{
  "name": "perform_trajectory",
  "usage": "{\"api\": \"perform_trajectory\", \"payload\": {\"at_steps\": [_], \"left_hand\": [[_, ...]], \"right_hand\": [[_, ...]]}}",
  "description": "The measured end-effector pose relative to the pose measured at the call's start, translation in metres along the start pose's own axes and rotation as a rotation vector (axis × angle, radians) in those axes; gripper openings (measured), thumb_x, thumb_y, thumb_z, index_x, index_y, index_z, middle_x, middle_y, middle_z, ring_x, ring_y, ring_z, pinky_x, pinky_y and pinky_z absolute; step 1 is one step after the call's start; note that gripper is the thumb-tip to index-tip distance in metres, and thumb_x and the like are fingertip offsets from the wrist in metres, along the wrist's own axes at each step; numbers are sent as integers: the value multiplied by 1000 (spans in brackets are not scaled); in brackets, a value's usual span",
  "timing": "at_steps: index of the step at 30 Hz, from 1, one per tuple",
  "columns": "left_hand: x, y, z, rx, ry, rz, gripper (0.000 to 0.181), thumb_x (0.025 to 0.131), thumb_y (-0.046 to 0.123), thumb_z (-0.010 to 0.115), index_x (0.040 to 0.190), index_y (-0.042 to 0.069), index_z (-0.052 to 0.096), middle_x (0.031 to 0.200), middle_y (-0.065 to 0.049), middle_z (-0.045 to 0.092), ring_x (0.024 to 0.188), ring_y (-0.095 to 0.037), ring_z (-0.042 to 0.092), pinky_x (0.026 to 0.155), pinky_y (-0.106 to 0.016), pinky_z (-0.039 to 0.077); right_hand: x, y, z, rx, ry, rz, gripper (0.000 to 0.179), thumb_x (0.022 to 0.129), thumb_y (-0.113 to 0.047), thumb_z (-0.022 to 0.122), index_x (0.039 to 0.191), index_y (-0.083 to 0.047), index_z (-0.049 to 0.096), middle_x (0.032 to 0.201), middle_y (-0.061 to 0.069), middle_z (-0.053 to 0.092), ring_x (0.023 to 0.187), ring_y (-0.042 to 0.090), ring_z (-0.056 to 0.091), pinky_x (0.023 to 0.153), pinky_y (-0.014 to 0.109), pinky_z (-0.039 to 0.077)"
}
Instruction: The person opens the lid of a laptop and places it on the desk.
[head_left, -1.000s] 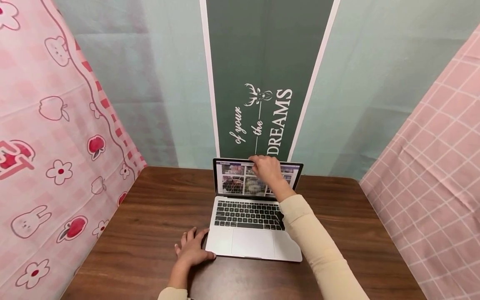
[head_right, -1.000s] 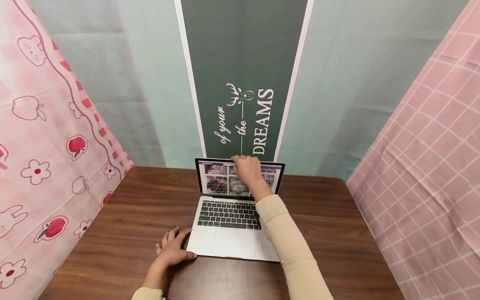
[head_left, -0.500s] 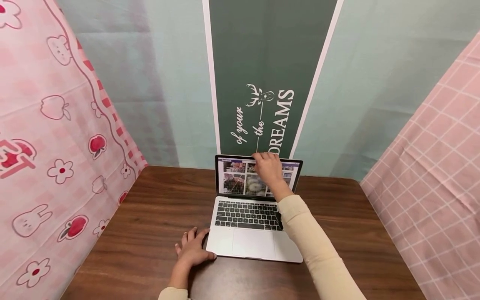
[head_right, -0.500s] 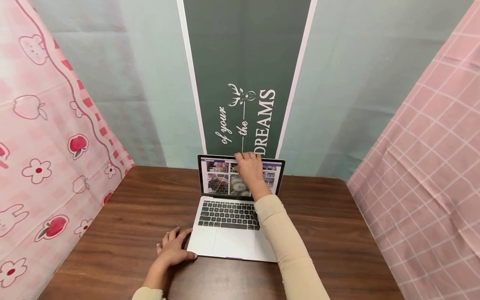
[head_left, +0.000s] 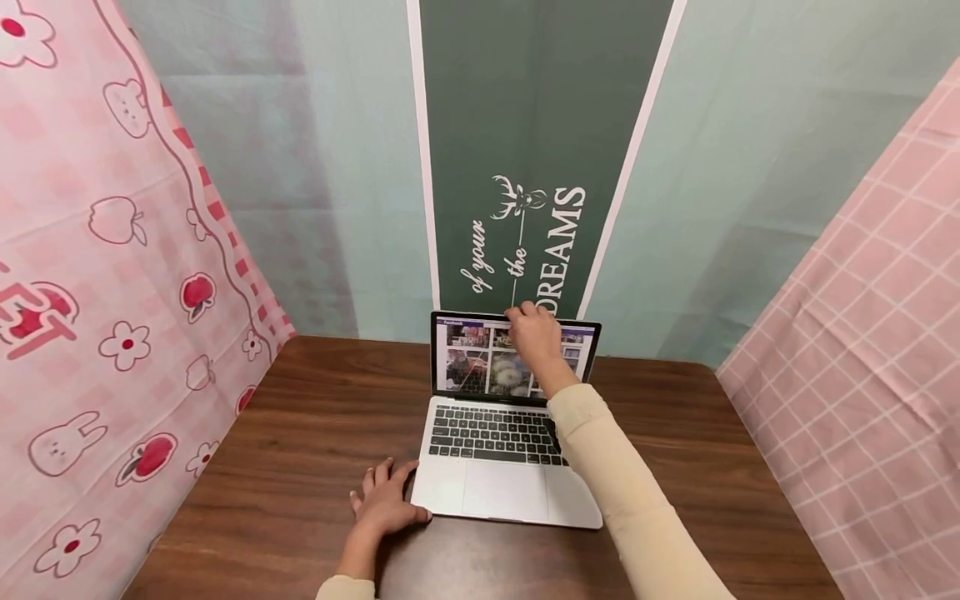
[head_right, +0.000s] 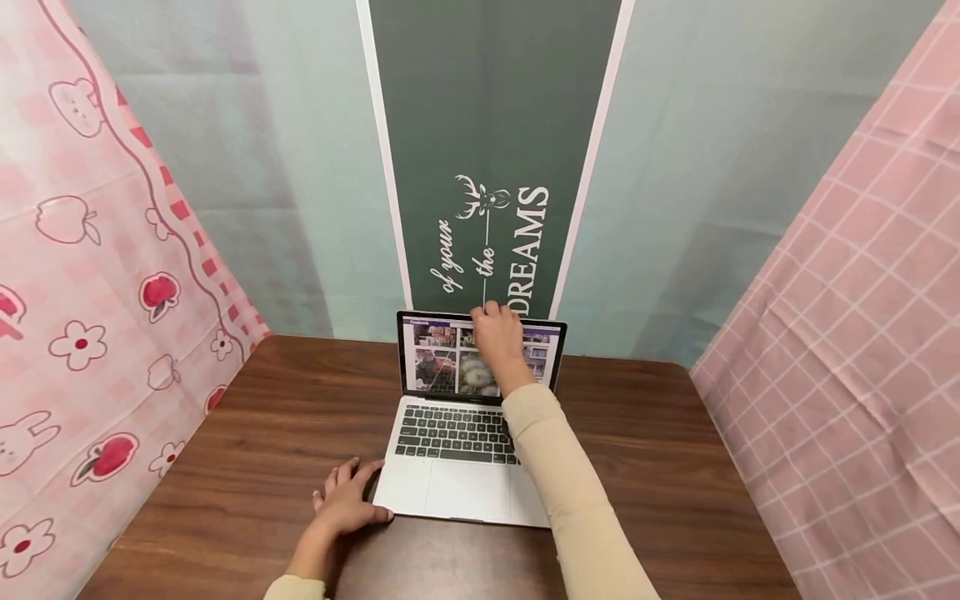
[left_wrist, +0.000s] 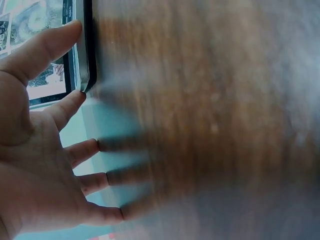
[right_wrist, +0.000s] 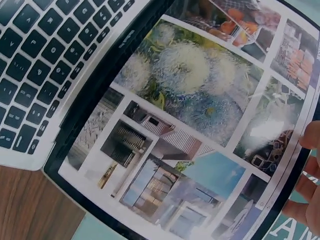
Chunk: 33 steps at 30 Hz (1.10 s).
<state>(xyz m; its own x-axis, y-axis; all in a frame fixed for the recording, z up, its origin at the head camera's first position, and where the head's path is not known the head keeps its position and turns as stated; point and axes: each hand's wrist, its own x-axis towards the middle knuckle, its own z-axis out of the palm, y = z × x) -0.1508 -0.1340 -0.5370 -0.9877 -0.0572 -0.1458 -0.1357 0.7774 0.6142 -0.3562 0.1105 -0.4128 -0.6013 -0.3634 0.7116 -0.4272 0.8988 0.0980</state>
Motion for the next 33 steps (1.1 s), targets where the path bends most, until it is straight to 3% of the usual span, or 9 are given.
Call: {"api": "perform_trajectory", "payload": {"at_steps": [12, 22, 33], "left_hand": [[7, -5, -3, 10, 7, -6, 84, 50, 31, 85, 128, 18, 55, 139, -22, 31, 127, -49, 16, 89, -75, 6], [8, -4, -4, -1, 13, 5, 85, 49, 30, 85, 128, 18, 56, 139, -22, 31, 128, -49, 15, 89, -74, 5], [1, -1, 4, -25, 11, -2, 85, 47, 31, 85, 127, 19, 56, 138, -21, 32, 127, -49, 16, 90, -73, 5]], "right_hand": [[-2, 3, 14, -14, 182, -128, 16, 76, -1, 71, 91, -3, 64, 88, 15, 55, 74, 30, 52, 65, 38, 49], [0, 3, 20, -29, 231, -33, 14, 75, -3, 71, 88, -8, 69, 85, 10, 58, 70, 29, 50, 57, 37, 48], [-3, 6, 25, -18, 152, 30, 17, 78, -5, 72, 94, -8, 68, 89, 10, 55, 75, 29, 51, 66, 39, 48]]}}
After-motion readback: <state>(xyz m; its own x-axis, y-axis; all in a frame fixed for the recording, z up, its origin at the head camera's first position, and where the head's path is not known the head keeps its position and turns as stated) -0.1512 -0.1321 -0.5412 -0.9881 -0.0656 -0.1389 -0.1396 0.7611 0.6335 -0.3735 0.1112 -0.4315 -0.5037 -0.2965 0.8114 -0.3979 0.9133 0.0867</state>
